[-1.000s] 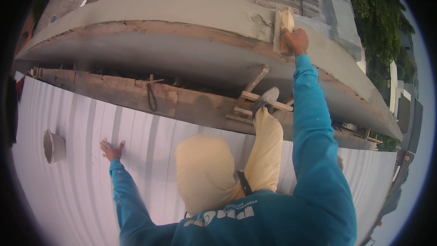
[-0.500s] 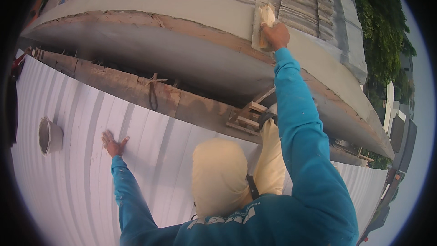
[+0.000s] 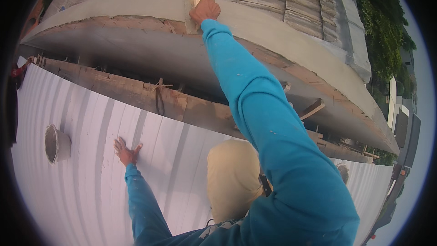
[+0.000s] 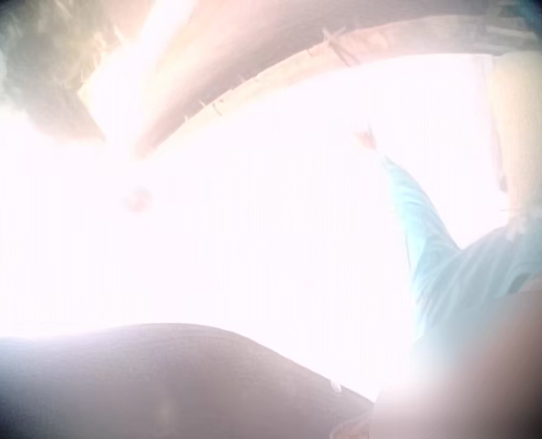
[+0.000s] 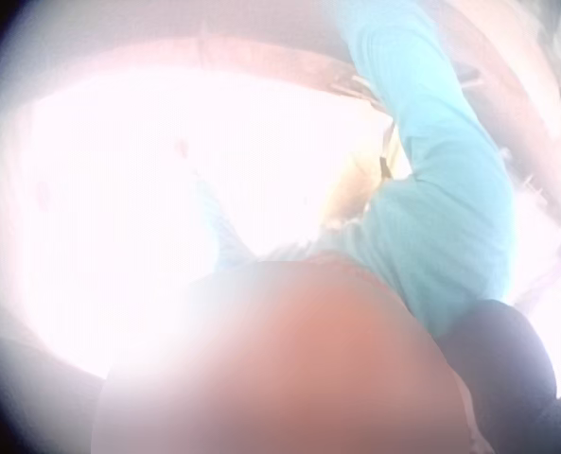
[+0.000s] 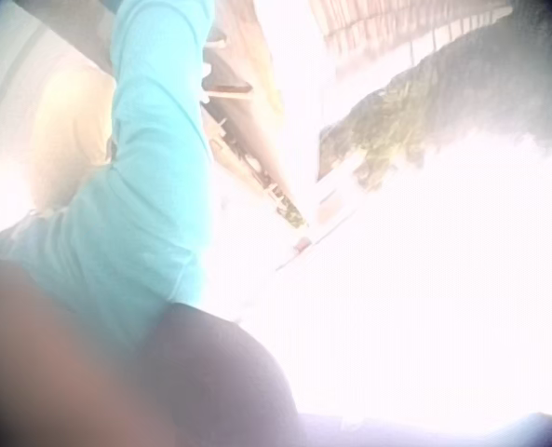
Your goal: The person scoops wet cement from a bucket using a trowel and applies it to a roof edge. They smooth the cement with the trowel and hand, repeatedly adding material and leveling the surface along the roofline.
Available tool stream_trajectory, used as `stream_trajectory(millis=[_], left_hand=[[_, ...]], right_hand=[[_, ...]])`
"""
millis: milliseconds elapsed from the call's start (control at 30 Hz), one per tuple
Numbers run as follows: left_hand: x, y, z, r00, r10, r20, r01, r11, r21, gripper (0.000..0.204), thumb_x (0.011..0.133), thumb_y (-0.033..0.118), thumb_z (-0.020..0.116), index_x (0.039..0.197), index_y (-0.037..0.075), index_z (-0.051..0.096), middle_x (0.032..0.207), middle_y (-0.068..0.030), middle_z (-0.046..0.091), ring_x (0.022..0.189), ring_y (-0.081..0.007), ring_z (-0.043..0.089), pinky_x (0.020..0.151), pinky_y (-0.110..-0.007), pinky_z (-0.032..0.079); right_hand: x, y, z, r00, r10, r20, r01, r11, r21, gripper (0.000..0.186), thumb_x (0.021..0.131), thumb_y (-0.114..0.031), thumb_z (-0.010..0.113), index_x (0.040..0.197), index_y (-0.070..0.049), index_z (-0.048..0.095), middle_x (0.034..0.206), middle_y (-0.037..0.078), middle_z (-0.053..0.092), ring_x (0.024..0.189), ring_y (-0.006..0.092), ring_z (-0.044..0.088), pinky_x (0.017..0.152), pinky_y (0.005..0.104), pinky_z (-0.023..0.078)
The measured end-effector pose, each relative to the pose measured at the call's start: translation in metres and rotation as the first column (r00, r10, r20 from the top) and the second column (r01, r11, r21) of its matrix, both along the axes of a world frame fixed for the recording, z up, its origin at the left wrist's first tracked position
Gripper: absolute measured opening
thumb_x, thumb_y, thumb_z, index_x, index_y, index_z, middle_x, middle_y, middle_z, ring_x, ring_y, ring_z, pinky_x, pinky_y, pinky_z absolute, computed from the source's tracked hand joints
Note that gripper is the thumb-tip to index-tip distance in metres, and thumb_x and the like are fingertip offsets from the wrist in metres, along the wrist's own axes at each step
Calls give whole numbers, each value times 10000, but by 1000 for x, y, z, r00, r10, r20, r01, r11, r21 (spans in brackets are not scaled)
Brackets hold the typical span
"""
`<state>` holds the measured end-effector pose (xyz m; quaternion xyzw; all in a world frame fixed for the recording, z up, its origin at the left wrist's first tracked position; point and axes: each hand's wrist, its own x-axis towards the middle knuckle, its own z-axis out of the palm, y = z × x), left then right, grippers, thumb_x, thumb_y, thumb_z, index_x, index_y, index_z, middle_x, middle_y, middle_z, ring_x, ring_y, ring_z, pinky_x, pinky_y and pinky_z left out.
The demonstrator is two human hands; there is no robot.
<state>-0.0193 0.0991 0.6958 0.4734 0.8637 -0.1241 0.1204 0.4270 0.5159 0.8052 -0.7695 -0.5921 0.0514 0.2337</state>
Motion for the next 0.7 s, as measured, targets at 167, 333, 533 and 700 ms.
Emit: stream_trajectory(millis=[167,333,533,700], left_hand=[[-5,-5,-8,1000,-16,3,16,999,28,1292,540,634,834,1542,117,204,1603,-156,157,1473,-357,152,1162,-560,227],[-4,-4,-6,999,-45,-9,45,999,20,1275,562,668,805,1541,110,208,1597,-173,166,1468,-376,156,1150,-584,225],[-8,-8,-14,999,-48,-11,48,998,28,1276,572,687,790,1544,109,198,1595,-181,164,1466,-384,156,1141,-603,222],[-16,-1,-13,999,-34,-12,34,999,-38,1300,585,717,767,1555,118,142,1610,-169,105,1483,-364,99,1149,-608,191]], right_hand=[[36,-30,-12,983,-1,183,-11,998,63,396,735,-348,723,867,25,733,936,237,683,809,388,680,685,469,538],[151,-78,-8,948,-111,298,119,993,-7,430,747,-380,731,913,17,734,968,240,674,843,396,673,726,457,538],[340,-196,4,808,-381,449,461,884,-79,441,784,-423,690,940,-12,726,967,207,688,870,383,681,759,468,540],[453,-289,12,727,-561,397,649,749,-129,568,780,-504,662,1012,13,711,996,226,701,939,388,679,805,455,528]])
